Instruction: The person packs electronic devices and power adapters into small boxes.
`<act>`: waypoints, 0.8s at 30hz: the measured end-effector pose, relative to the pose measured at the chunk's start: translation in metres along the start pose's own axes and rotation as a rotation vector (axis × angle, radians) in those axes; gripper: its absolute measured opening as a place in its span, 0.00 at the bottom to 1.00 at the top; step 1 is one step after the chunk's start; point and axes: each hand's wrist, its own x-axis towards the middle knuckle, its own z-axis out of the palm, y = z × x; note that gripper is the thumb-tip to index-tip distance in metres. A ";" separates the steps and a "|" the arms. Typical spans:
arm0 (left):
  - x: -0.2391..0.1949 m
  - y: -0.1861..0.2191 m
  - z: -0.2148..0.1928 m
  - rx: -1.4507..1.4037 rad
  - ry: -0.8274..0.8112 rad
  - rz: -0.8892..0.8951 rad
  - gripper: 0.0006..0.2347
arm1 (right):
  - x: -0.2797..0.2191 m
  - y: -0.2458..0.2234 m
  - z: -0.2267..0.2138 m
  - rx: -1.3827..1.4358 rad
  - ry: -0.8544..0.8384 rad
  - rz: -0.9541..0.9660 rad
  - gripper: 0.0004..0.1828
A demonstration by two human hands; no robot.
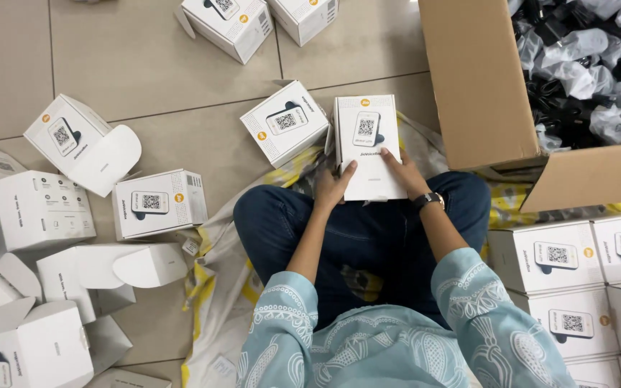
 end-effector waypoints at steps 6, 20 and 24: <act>-0.027 0.035 -0.026 -0.002 -0.106 -0.483 0.52 | 0.031 0.012 -0.032 -0.197 -0.169 0.112 0.48; 0.000 0.119 -0.040 0.496 0.107 0.250 0.16 | -0.039 0.007 -0.039 0.675 -0.254 -0.158 0.34; 0.026 0.172 -0.035 0.457 0.205 0.339 0.15 | -0.044 0.007 -0.009 0.072 0.172 -0.547 0.18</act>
